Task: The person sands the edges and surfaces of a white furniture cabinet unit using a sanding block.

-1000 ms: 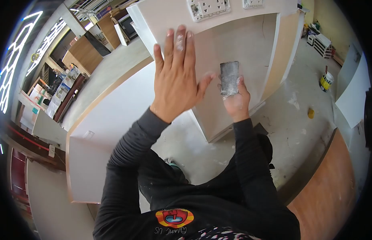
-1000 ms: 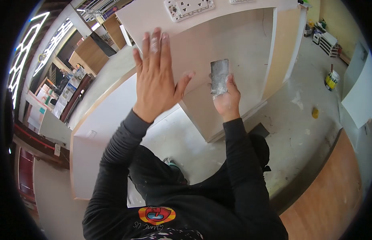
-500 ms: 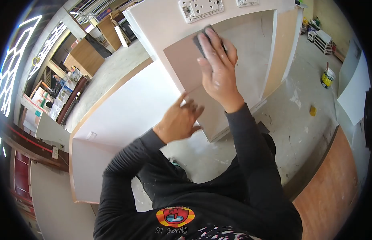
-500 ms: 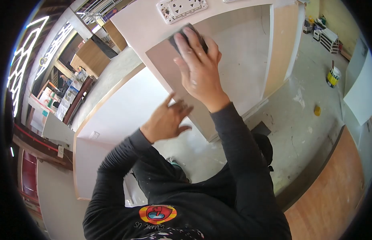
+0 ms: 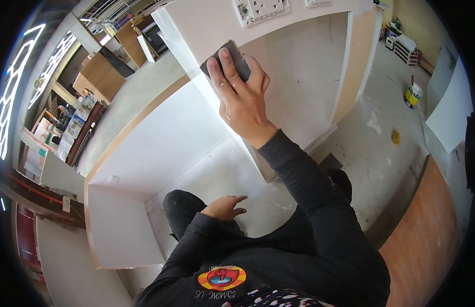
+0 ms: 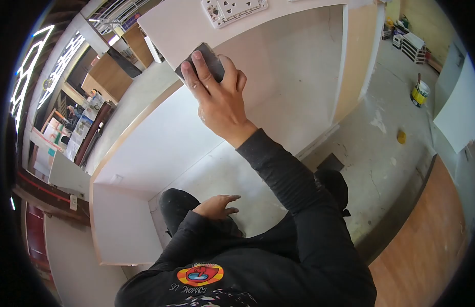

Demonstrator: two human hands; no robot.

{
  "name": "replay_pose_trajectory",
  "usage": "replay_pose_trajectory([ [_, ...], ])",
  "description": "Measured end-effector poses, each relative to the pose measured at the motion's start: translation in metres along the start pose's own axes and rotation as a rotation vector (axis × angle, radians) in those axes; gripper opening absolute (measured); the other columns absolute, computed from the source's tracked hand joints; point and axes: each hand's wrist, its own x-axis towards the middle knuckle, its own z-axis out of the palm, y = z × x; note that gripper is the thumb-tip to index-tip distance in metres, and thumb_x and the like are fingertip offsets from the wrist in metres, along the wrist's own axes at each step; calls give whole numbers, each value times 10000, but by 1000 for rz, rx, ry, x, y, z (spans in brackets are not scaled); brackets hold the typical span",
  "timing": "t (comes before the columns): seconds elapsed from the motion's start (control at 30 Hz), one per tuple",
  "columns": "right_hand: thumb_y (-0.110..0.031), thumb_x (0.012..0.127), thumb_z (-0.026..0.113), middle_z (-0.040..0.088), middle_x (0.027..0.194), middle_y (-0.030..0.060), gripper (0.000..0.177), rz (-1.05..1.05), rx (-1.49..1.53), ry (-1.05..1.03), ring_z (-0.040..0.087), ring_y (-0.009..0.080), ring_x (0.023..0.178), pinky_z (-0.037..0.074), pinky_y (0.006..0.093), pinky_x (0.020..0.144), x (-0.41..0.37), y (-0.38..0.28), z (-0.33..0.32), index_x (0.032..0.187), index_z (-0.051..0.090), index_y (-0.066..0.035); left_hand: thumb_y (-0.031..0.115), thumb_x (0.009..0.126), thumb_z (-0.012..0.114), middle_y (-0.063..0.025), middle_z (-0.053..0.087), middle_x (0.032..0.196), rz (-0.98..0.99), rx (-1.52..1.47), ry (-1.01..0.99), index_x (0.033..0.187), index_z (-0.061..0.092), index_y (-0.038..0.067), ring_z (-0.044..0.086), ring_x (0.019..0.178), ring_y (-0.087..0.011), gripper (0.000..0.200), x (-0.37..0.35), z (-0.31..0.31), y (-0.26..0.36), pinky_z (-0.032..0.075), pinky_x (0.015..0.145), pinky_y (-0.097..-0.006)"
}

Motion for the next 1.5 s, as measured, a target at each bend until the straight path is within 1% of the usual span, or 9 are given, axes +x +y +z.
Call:
replay_pose_trajectory([
  [0.23,29,733,632,467,1581,89,761,191,-177,20,489,361,1201,316,463,1047,20,53,-25,1461,579,-184,376,963,647,-228,683,1200,-15,60,15,1427,535,69,649,1098,-396,567,-4,4,-4,511,967,-462],
  [0.43,69,739,580,483,1572,49,783,-45,-164,17,476,341,1198,303,462,1054,12,69,-19,1484,548,-170,377,962,648,-231,678,1209,-17,61,-38,1432,528,66,639,1118,-402,577,-1,3,-5,509,973,-465],
  [0.5,79,727,572,494,1563,57,779,265,-144,117,470,354,1193,304,466,1053,18,103,-17,1468,565,-164,380,962,646,-232,676,1214,-2,61,-20,1435,524,66,635,1129,-404,581,-4,4,-5,507,977,-466],
  [0.83,75,784,570,486,1565,82,738,208,-94,145,499,298,1190,282,404,1089,23,107,-7,1489,540,-144,403,964,642,-235,664,1246,-52,29,-91,1451,507,64,624,1158,-404,609,2,1,1,498,995,-462],
  [1.0,59,815,560,517,1535,94,690,-139,-76,109,518,295,1203,292,414,1071,15,79,-7,1486,531,-96,416,968,633,-227,663,1255,-58,81,-101,1461,498,68,623,1165,-401,618,8,8,-6,498,999,-461],
  [1.1,68,802,557,513,1541,91,694,246,-137,218,510,296,1220,277,413,1091,27,109,-3,1473,551,-107,419,970,629,-219,662,1262,-77,86,-122,1466,493,67,620,1173,-397,623,6,6,-1,498,999,-462],
  [1.27,80,739,535,508,1545,82,752,-57,-89,151,491,312,1191,281,410,1070,14,57,-3,1470,551,-98,429,972,623,-217,661,1266,-60,63,-134,1470,488,68,621,1173,-394,631,11,7,-5,497,998,-468],
  [1.4,79,727,625,451,1598,35,785,279,-74,249,456,297,1230,268,486,1066,19,123,3,1470,567,-168,437,971,622,-217,655,1283,-72,100,-155,1473,484,69,618,1182,-395,638,12,14,-13,495,1008,-463],
  [1.5,91,708,612,466,1587,40,816,126,-39,142,463,304,1204,274,468,1060,12,71,-1,1478,554,-175,439,970,622,-216,655,1286,-59,85,-172,1470,488,71,617,1186,-395,635,16,13,-9,496,1009,-464],
])
